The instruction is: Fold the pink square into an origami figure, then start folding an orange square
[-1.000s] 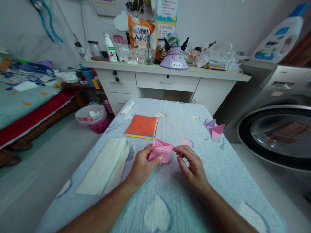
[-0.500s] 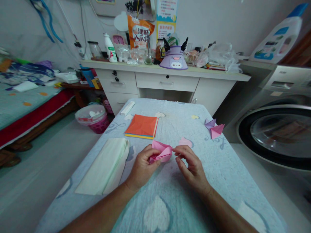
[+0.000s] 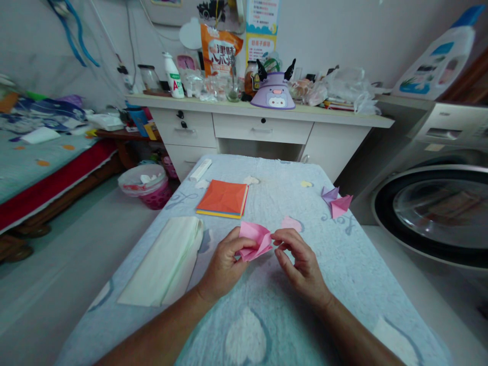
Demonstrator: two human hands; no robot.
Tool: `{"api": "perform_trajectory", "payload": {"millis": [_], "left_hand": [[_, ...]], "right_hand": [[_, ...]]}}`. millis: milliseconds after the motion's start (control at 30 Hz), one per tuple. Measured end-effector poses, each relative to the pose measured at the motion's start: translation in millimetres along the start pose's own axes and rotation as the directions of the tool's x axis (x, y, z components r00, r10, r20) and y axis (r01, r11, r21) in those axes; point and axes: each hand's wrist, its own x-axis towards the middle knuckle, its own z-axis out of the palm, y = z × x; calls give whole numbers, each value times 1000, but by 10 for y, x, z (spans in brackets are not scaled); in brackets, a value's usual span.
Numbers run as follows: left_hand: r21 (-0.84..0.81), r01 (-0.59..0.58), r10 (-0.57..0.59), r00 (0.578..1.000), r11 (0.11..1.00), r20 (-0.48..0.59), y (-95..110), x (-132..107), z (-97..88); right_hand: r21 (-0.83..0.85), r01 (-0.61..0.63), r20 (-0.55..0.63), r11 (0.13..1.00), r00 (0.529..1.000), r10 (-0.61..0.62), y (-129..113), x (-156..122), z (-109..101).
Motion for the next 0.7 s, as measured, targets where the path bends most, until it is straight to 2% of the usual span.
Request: {"api": "perform_trajectory", "payload": {"millis": [700], "left_hand": [[54,-73,72,997,996,27,-30,-44,-4]], "right_hand": [[8,5,53,1000,999,-5,-17,-5,13]]}}
